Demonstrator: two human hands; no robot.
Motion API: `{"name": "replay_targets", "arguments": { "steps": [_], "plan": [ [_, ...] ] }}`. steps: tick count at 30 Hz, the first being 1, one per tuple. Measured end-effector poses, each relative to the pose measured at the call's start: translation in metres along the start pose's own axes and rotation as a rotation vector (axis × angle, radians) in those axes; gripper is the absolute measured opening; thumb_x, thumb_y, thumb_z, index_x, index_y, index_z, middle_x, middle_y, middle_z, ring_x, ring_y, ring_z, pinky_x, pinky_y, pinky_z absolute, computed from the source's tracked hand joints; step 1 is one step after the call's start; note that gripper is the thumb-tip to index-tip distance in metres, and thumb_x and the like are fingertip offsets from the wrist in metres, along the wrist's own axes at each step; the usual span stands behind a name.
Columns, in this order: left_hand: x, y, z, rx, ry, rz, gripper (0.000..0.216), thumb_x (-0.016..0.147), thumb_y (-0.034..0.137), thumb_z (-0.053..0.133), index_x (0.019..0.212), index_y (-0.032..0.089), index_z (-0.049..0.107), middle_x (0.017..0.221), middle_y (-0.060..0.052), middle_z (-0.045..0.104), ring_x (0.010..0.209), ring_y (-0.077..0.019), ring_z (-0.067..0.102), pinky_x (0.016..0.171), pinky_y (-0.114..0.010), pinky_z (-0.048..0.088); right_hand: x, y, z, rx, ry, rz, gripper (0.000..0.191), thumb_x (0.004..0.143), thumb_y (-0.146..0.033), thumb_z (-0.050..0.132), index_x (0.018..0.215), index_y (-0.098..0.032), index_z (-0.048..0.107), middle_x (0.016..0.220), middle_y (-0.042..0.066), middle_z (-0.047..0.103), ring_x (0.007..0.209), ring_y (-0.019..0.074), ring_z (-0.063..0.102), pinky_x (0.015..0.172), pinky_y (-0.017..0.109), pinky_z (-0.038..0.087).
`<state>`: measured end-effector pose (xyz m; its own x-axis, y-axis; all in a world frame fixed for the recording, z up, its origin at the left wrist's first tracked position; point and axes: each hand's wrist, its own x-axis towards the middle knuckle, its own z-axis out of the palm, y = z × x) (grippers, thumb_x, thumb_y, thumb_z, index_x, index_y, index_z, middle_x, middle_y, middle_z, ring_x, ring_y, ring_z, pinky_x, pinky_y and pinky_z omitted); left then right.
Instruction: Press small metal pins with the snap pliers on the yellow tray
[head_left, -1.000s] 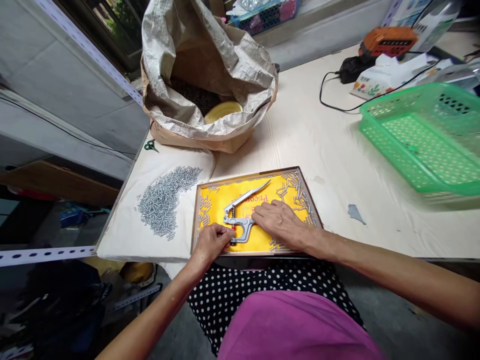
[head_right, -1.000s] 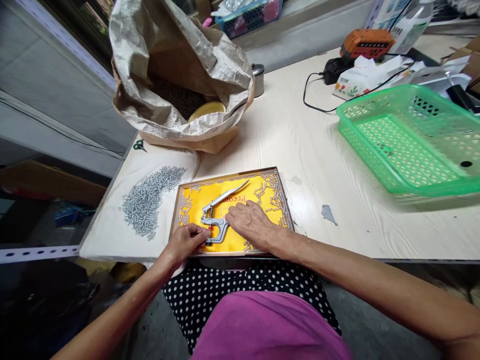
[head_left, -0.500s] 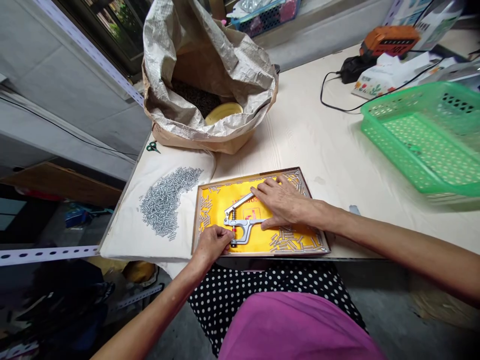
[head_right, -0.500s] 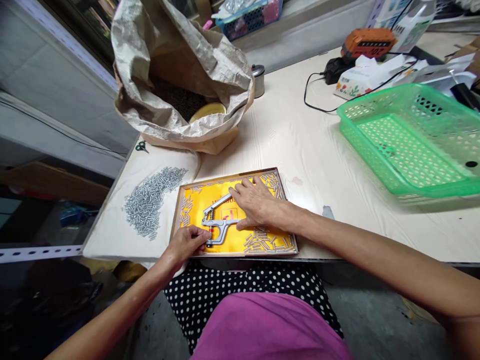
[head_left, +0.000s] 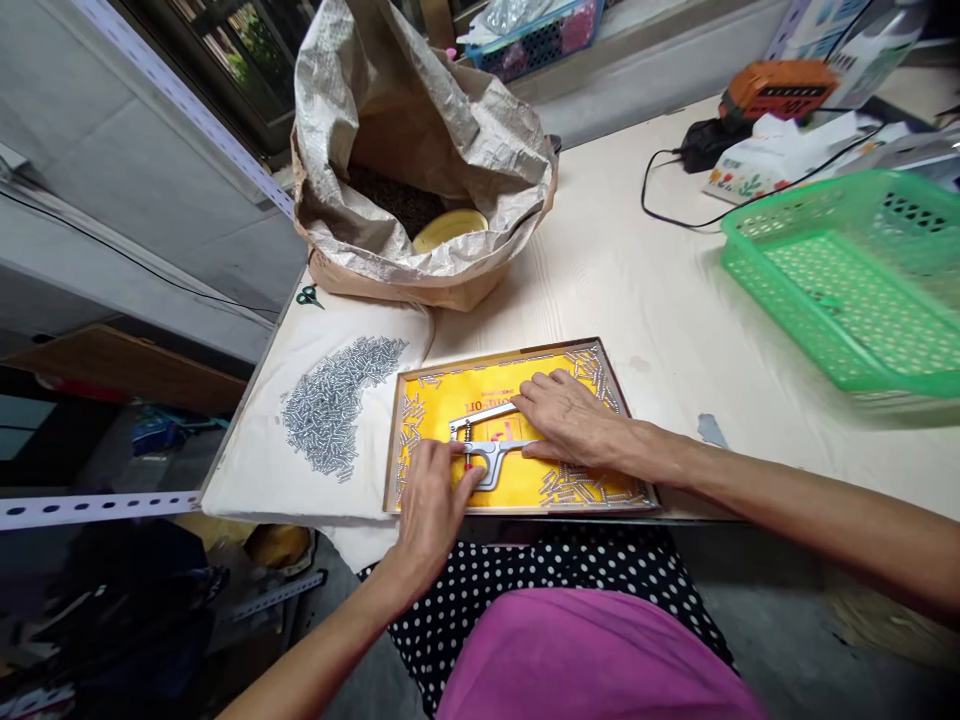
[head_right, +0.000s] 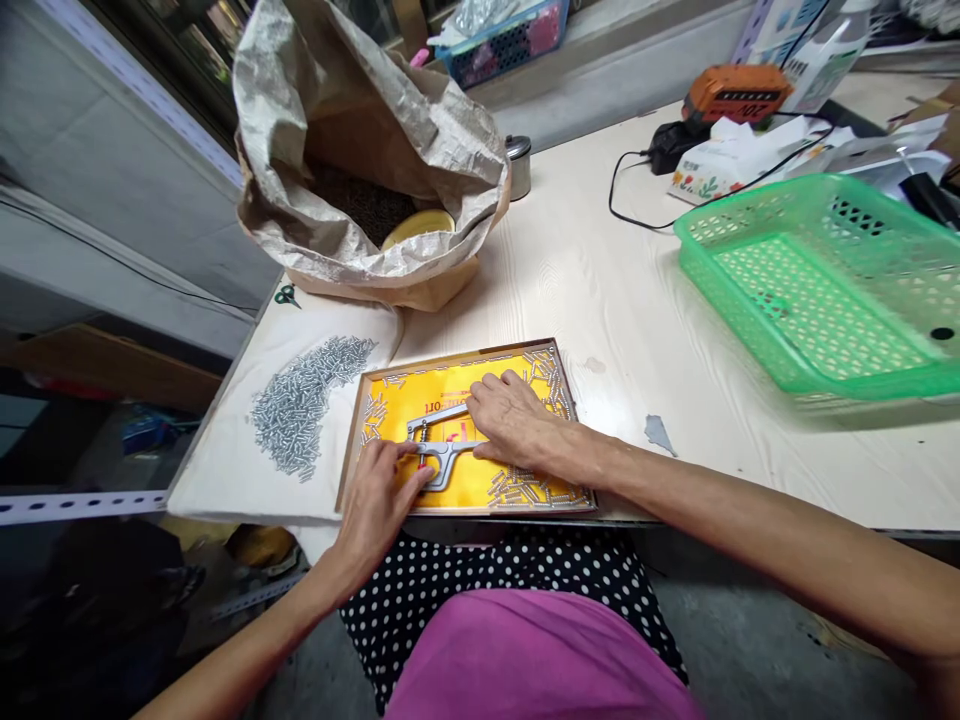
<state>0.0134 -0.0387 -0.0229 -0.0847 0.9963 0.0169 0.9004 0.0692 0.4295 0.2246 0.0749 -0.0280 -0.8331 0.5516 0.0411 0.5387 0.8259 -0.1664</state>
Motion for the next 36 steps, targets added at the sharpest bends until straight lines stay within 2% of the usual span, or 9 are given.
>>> {"name": "replay_targets", "arguments": {
  "steps": [3, 6, 13, 19, 23, 25, 29, 32, 36],
  "plan": [
    [0.014, 0.016, 0.008, 0.166, 0.033, 0.322, 0.059, 0.087, 0.033, 0.066, 0.139, 0.016, 0.044, 0.14, -0.017, 0.051, 0.127, -0.0324, 0.048, 0.104, -0.052, 0.044, -0.004, -0.004, 0.005, 0.011, 0.065, 0.001, 0.039, 0.086, -0.045, 0.066, 0.106, -0.012, 0.06, 0.105, 0.013, 0.061, 0.096, 0.0273, 0.05, 0.081, 0.039, 0.038],
    [0.038, 0.026, 0.012, 0.204, -0.111, 0.466, 0.061, 0.09, 0.03, 0.062, 0.143, 0.015, 0.036, 0.14, -0.017, 0.05, 0.126, -0.0312, 0.047, 0.104, -0.051, 0.045, -0.004, -0.008, 0.004, 0.017, 0.081, 0.022, 0.041, 0.086, -0.045, 0.064, 0.11, -0.012, 0.059, 0.104, 0.013, 0.061, 0.094, 0.0277, 0.051, 0.078, 0.039, 0.041],
    [0.052, 0.023, 0.008, 0.235, -0.2, 0.424, 0.035, 0.093, 0.026, 0.058, 0.124, 0.012, 0.052, 0.117, -0.013, 0.061, 0.107, -0.0262, 0.052, 0.095, -0.042, 0.049, 0.002, -0.011, 0.006, 0.031, 0.053, 0.053, 0.014, 0.093, -0.017, 0.049, 0.102, -0.015, 0.06, 0.098, 0.012, 0.063, 0.091, 0.0252, 0.052, 0.074, 0.037, 0.042],
    [0.046, 0.024, 0.021, 0.264, -0.199, 0.369, 0.014, 0.097, 0.026, 0.051, 0.097, 0.018, 0.062, 0.097, -0.008, 0.064, 0.096, -0.0237, 0.055, 0.086, -0.037, 0.05, 0.003, -0.014, 0.021, 0.099, 0.0, 0.032, 0.019, 0.096, -0.01, 0.042, 0.096, -0.016, 0.06, 0.098, 0.011, 0.064, 0.091, 0.0231, 0.053, 0.076, 0.035, 0.041],
    [0.047, 0.02, 0.018, 0.223, -0.166, 0.367, 0.026, 0.095, 0.024, 0.054, 0.119, 0.016, 0.059, 0.12, -0.012, 0.063, 0.112, -0.0254, 0.054, 0.096, -0.041, 0.048, 0.004, -0.011, 0.014, 0.103, 0.033, 0.05, 0.017, 0.093, -0.018, 0.054, 0.108, -0.013, 0.06, 0.105, 0.012, 0.063, 0.097, 0.0248, 0.052, 0.08, 0.036, 0.042],
    [0.047, 0.014, 0.005, 0.179, -0.091, 0.368, 0.038, 0.094, 0.025, 0.056, 0.13, 0.016, 0.052, 0.137, -0.014, 0.054, 0.125, -0.0263, 0.049, 0.103, -0.043, 0.044, 0.004, -0.01, 0.009, 0.107, 0.095, 0.034, 0.033, 0.089, -0.03, 0.064, 0.117, -0.012, 0.058, 0.113, 0.014, 0.06, 0.103, 0.0266, 0.05, 0.082, 0.037, 0.041],
    [0.039, 0.0, -0.031, 0.132, 0.057, 0.178, 0.023, 0.095, 0.029, 0.052, 0.11, 0.017, 0.066, 0.115, -0.01, 0.064, 0.11, -0.0234, 0.058, 0.096, -0.037, 0.046, 0.0, -0.012, 0.007, 0.092, 0.111, -0.034, 0.027, 0.087, -0.037, 0.067, 0.105, -0.016, 0.063, 0.108, 0.01, 0.06, 0.099, 0.0256, 0.047, 0.08, 0.036, 0.037],
    [0.03, -0.004, -0.042, 0.198, -0.076, -0.059, 0.026, 0.092, 0.036, 0.057, 0.077, 0.017, 0.068, 0.088, -0.007, 0.065, 0.088, -0.0215, 0.062, 0.078, -0.031, 0.047, 0.001, -0.018, 0.016, 0.107, 0.104, -0.013, 0.016, 0.091, -0.032, 0.063, 0.098, -0.017, 0.064, 0.1, 0.008, 0.061, 0.093, 0.023, 0.047, 0.076, 0.035, 0.033],
    [0.028, 0.001, -0.032, 0.209, -0.242, -0.327, 0.034, 0.082, 0.049, 0.065, 0.066, 0.018, 0.065, 0.08, -0.006, 0.068, 0.075, -0.0204, 0.062, 0.064, -0.028, 0.04, 0.005, -0.024, 0.028, 0.121, 0.142, 0.008, 0.012, 0.093, -0.028, 0.06, 0.097, -0.017, 0.064, 0.096, 0.008, 0.063, 0.09, 0.0228, 0.049, 0.074, 0.035, 0.032]
  ]
}}
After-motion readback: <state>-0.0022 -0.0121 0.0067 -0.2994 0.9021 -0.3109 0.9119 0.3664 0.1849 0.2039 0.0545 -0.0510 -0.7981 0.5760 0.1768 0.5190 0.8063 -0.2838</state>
